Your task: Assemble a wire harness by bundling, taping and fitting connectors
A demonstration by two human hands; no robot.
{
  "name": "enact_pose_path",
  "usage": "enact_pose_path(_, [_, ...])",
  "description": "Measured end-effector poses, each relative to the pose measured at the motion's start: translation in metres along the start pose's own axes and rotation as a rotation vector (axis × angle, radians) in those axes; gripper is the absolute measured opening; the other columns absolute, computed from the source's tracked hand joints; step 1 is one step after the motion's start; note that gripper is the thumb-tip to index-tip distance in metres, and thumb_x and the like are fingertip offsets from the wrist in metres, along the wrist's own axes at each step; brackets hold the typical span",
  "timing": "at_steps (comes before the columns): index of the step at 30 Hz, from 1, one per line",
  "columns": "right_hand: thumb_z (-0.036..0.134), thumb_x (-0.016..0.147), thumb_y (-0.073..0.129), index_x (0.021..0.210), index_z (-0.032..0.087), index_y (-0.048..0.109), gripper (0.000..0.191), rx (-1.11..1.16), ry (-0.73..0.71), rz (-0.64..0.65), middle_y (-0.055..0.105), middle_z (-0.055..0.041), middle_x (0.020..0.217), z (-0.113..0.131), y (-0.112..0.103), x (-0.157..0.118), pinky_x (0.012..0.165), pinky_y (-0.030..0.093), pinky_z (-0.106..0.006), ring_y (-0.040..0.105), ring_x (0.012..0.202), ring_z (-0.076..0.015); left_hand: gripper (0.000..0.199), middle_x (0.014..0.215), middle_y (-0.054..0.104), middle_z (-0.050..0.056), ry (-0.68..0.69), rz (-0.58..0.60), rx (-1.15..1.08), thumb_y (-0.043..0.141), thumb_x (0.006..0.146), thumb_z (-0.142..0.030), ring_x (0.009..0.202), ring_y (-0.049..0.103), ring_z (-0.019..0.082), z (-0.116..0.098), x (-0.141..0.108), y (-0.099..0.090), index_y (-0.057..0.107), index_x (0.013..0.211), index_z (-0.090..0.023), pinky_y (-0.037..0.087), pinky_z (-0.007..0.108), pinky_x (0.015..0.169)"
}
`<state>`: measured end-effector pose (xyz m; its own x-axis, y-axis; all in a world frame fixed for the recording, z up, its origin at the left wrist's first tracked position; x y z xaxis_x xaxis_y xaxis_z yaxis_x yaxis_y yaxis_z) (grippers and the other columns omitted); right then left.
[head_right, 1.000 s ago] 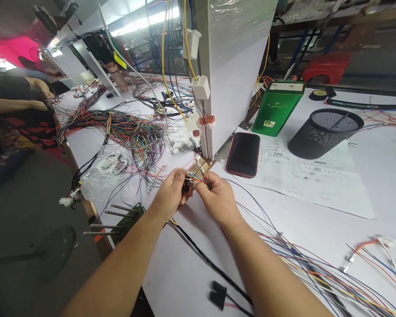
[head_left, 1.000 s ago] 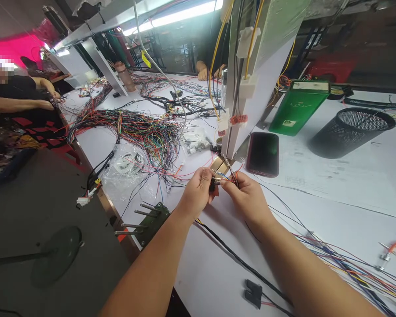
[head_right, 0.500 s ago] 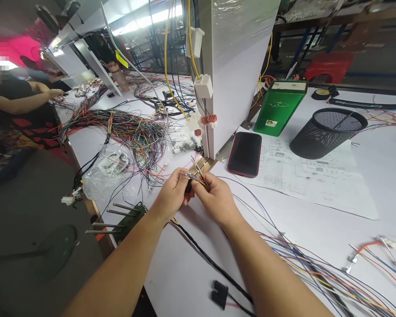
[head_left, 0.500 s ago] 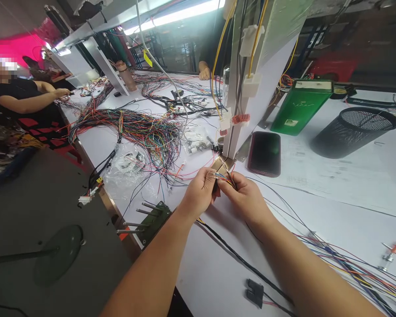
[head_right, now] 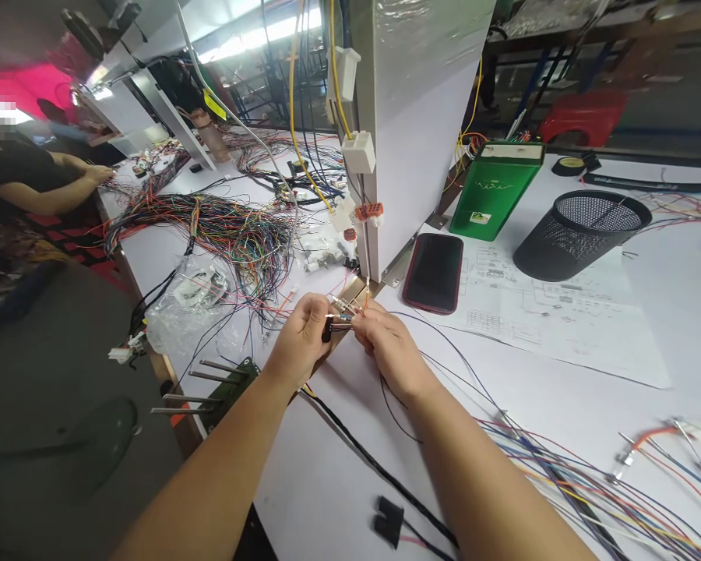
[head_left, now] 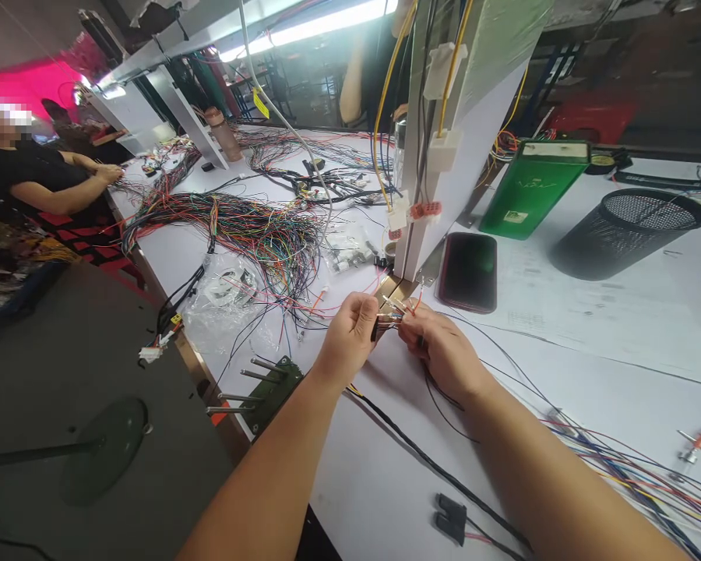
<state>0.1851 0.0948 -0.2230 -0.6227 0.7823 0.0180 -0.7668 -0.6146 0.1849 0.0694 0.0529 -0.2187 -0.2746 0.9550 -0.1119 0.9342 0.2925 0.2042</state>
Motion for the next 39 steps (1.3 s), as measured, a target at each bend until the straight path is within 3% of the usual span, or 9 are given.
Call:
enact_pose_path(3, [0.024,0.085,0.047,0.056,0.02,0.036,0.03,0.032,0.05,0.049,0.037,0.0017,0.064,-0.005,0.001,-0.001,0.051,0.025,-0.028,0.031,0.057,-0.0126,0.036,0.069,0.052,-0.004,0.007,0.042,-0.044,0.058,0.085,-0.055,0.051,0.042,0.006,-0.005,-0.001,0.002,0.054,0.098,-0.022,0.029,0.016,0.043])
enact_pose_path(5, [0.025,0.084,0.047,0.056,0.02,0.037,0.03,0.046,0.062,0.065,0.037,0.0021,0.063,-0.004,0.001,-0.002,0.051,0.025,-0.027,0.032,0.056,-0.0125,0.034,0.068,0.052,-0.003,-0.012,0.062,-0.052,0.058,0.085,-0.053,0.054,0.045,0.006,-0.005,-0.001,0.003,0.056,0.094,-0.021,0.031,0.015,0.044])
enact_pose_path(10, [0.027,0.079,0.06,0.071,0.02,0.059,0.01,-0.124,-0.046,0.111,0.053,-0.0003,0.079,0.011,0.006,-0.003,0.07,0.039,-0.028,0.049,0.076,-0.0165,0.036,0.068,0.05,-0.004,-0.08,0.037,-0.098,0.059,0.083,-0.055,0.048,0.04,0.004,0.0,0.0,0.002,0.057,0.086,-0.019,0.025,0.013,0.038])
enact_pose_path(13, [0.036,0.083,0.062,0.078,0.02,0.064,0.017,-0.18,-0.068,0.021,0.06,-0.0021,0.085,0.013,0.003,-0.002,0.08,0.041,-0.031,0.054,0.086,-0.02,0.036,0.069,0.05,-0.003,-0.105,0.023,-0.092,0.06,0.083,-0.054,0.052,0.043,0.005,0.002,-0.001,0.002,0.058,0.085,-0.018,0.027,0.012,0.04])
enact_pose_path(18, [0.043,0.086,0.059,0.099,0.02,0.067,0.027,-0.247,-0.078,-0.186,0.066,-0.0039,0.095,0.013,-0.008,0.001,0.083,0.043,-0.033,0.058,0.091,-0.0216,0.035,0.07,0.052,-0.003,-0.079,0.017,-0.083,0.062,0.083,-0.052,0.055,0.046,0.005,0.003,0.0,0.002,0.057,0.085,-0.018,0.034,0.013,0.047])
enact_pose_path(24, [0.039,0.086,0.055,0.084,0.019,0.065,0.022,-0.502,-0.109,-0.184,0.062,-0.003,0.084,0.015,-0.009,0.004,0.072,0.041,-0.03,0.055,0.079,-0.0185,0.037,0.06,0.048,-0.006,-0.058,0.0,-0.137,0.059,0.084,-0.054,0.04,0.035,0.003,0.002,0.004,0.001,0.054,0.091,-0.019,0.021,0.014,0.035])
enact_pose_path(28, [0.035,0.083,0.053,0.068,0.02,0.053,0.02,-0.647,-0.155,-0.244,0.048,0.0016,0.065,0.019,-0.008,0.003,0.057,0.034,-0.027,0.044,0.061,-0.0143,0.037,0.058,0.05,-0.006,-0.1,-0.027,-0.162,0.056,0.086,-0.055,0.032,0.029,0.002,0.003,0.005,-0.001,0.052,0.094,-0.02,0.016,0.015,0.032])
enact_pose_path(33, [0.031,0.079,0.054,0.063,0.022,0.041,0.023,-0.732,-0.243,-0.287,0.042,0.0034,0.062,0.023,-0.005,0.002,0.052,0.029,-0.026,0.038,0.055,-0.0129,0.035,0.055,0.046,-0.007,-0.116,-0.061,-0.147,0.056,0.086,-0.053,0.032,0.029,0.002,0.003,0.005,-0.002,0.052,0.091,-0.019,0.016,0.014,0.031])
enact_pose_path(39, [0.027,0.081,0.056,0.063,0.022,0.038,0.025,-0.797,-0.284,-0.296,0.043,0.0031,0.065,0.022,-0.005,0.0,0.053,0.029,-0.026,0.039,0.057,-0.0129,0.033,0.061,0.046,-0.006,-0.057,-0.085,-0.084,0.057,0.086,-0.052,0.04,0.037,0.004,0.003,0.005,-0.003,0.052,0.091,-0.019,0.023,0.012,0.033])
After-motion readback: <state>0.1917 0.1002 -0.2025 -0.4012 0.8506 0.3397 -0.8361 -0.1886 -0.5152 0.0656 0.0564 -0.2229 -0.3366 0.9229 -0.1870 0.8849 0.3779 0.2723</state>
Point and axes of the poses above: each hand's wrist, its own x-axis towards the middle knuckle, its own y-axis out of the palm, z = x × y, the point moved 7 cm from there along x, towards the middle knuckle
